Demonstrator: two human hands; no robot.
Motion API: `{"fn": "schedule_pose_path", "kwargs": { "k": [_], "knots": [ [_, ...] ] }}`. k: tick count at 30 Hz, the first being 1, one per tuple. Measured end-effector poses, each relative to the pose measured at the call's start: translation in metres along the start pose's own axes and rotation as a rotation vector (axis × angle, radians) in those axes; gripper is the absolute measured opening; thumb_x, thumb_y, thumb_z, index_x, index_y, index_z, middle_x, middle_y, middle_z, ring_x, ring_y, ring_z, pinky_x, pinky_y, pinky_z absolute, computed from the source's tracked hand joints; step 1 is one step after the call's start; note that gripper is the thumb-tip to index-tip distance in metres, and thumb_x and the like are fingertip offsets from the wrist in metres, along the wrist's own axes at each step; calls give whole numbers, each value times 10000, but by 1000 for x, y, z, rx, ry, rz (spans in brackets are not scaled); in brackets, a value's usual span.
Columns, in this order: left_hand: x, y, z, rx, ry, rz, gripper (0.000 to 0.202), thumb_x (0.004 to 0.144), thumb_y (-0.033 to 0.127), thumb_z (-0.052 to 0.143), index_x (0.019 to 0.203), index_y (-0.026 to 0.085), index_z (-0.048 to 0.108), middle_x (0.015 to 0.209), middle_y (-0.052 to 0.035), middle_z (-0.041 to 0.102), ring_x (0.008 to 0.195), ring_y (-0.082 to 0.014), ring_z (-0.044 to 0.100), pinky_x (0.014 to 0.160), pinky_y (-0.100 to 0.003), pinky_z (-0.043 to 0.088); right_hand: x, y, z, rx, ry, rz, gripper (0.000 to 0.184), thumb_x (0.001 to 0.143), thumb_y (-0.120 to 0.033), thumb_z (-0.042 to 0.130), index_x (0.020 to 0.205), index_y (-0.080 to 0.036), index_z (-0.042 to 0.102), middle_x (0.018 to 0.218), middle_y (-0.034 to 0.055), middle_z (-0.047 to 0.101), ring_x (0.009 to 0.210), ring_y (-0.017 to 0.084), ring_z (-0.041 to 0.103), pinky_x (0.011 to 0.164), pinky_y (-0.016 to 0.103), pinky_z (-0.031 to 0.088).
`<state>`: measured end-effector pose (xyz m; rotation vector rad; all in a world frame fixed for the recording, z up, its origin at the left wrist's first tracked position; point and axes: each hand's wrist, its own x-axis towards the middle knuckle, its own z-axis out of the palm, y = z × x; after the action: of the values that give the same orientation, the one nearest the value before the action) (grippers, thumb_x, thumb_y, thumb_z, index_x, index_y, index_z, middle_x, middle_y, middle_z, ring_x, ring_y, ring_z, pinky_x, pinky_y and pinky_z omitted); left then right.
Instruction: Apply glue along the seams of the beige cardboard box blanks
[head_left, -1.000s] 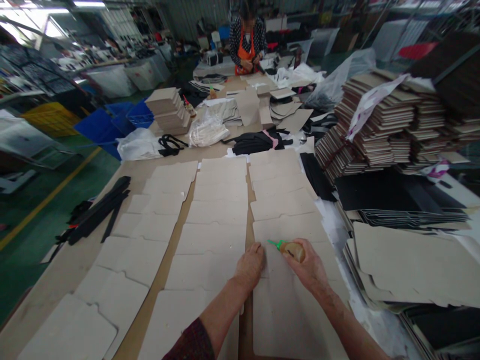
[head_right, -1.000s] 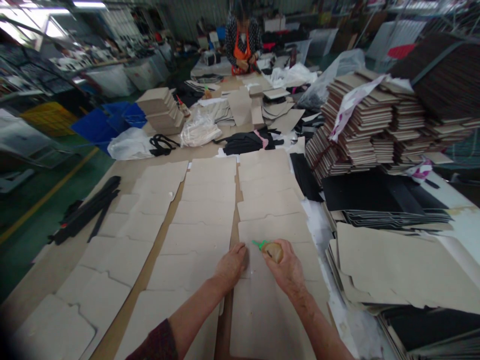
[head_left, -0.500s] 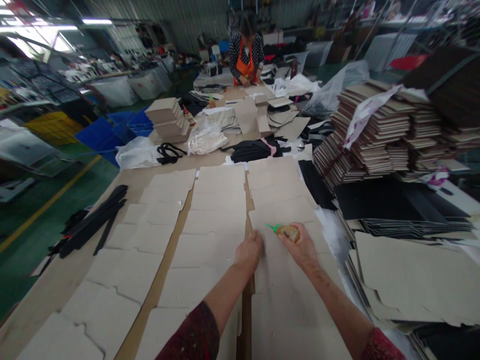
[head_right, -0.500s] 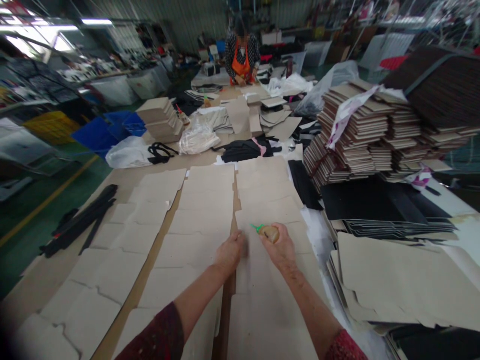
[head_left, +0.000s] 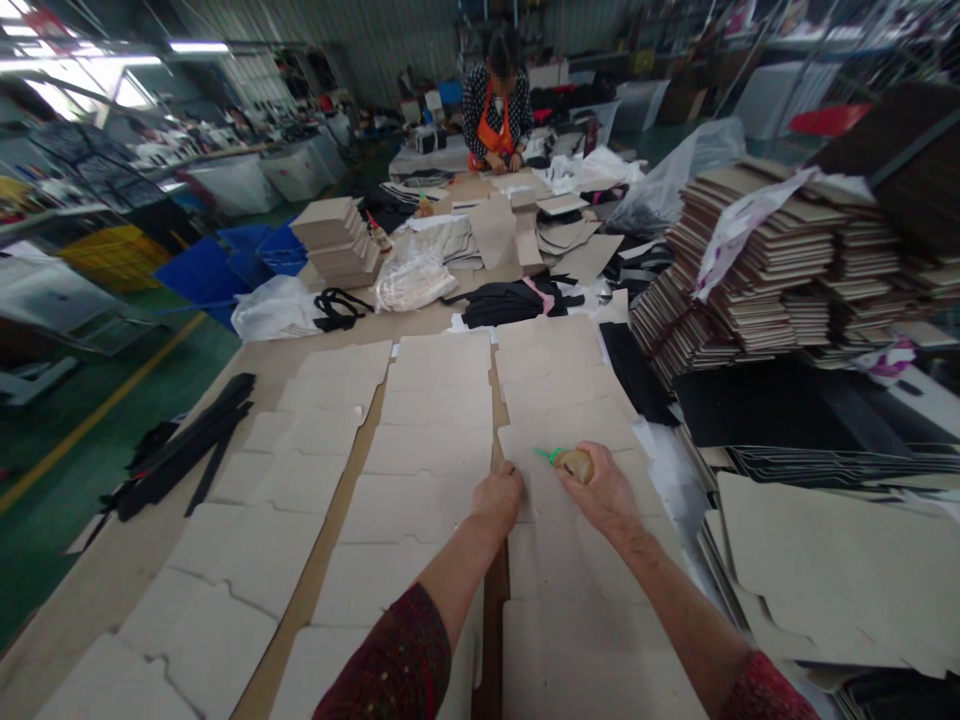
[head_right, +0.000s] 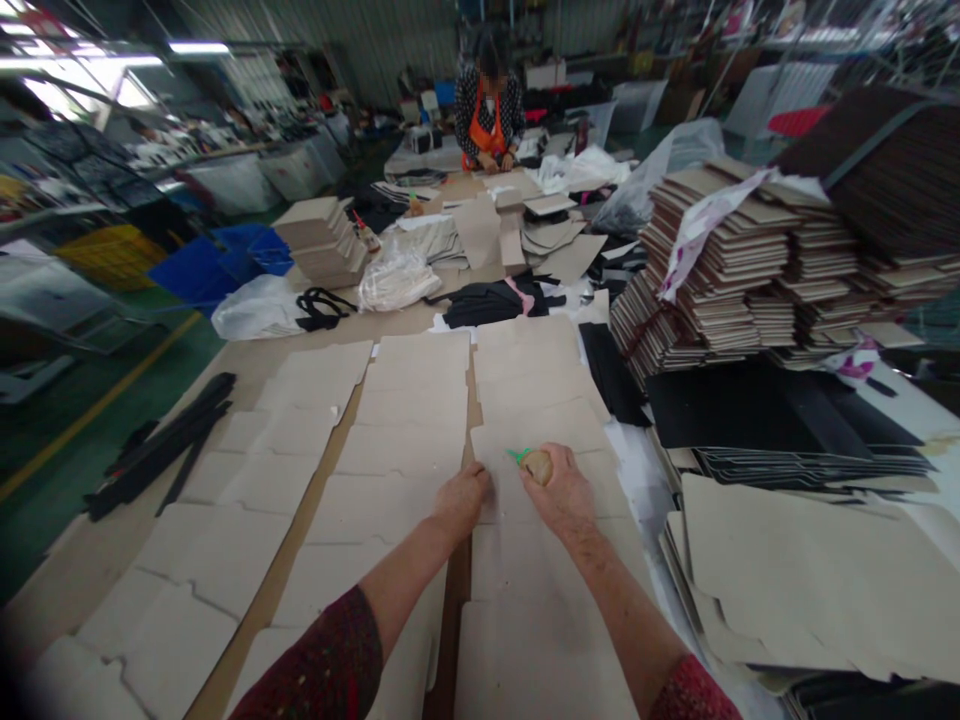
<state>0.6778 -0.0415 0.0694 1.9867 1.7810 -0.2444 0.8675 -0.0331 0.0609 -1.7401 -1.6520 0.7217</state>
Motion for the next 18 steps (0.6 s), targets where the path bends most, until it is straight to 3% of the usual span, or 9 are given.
{"fn": "schedule_pose_path", "kwargs": {
  "k": [6,11,14,18],
  "knots": [
    [1,0,-1,-14,-15,-12,227,933,191,522,1140,153,608,1284,-97,569,1122,-216,574,950,-410,491,-1,2,-8,32,-22,20,403,700,-434,670,1051,-256,580,990,32,640,853,233,611,778,357,464],
    [2,2,-7,-8,-35,-35,233,916,229,565,1133,153,608,1285,-103,566,1130,-227,571,955,-424,491,-5,6,9,168,15,93,441,655,-451,706,1038,-260,598,960,14,652,826,216,621,760,345,487],
    [4,1,-10,-1,-31,-38,279,902,243,592,1169,161,586,1280,-102,566,1125,-234,573,944,-433,499,-3,7,17,308,60,184,498,679,-514,691,1073,-240,557,834,0,647,707,198,621,636,325,514],
    [12,-4,-13,9,-14,-14,400,887,249,617,1269,176,525,1299,-104,551,1135,-241,568,944,-438,503,7,12,-1,496,161,279,570,742,-593,634,1129,-215,453,841,9,639,579,155,599,510,297,518]
  ]
}}
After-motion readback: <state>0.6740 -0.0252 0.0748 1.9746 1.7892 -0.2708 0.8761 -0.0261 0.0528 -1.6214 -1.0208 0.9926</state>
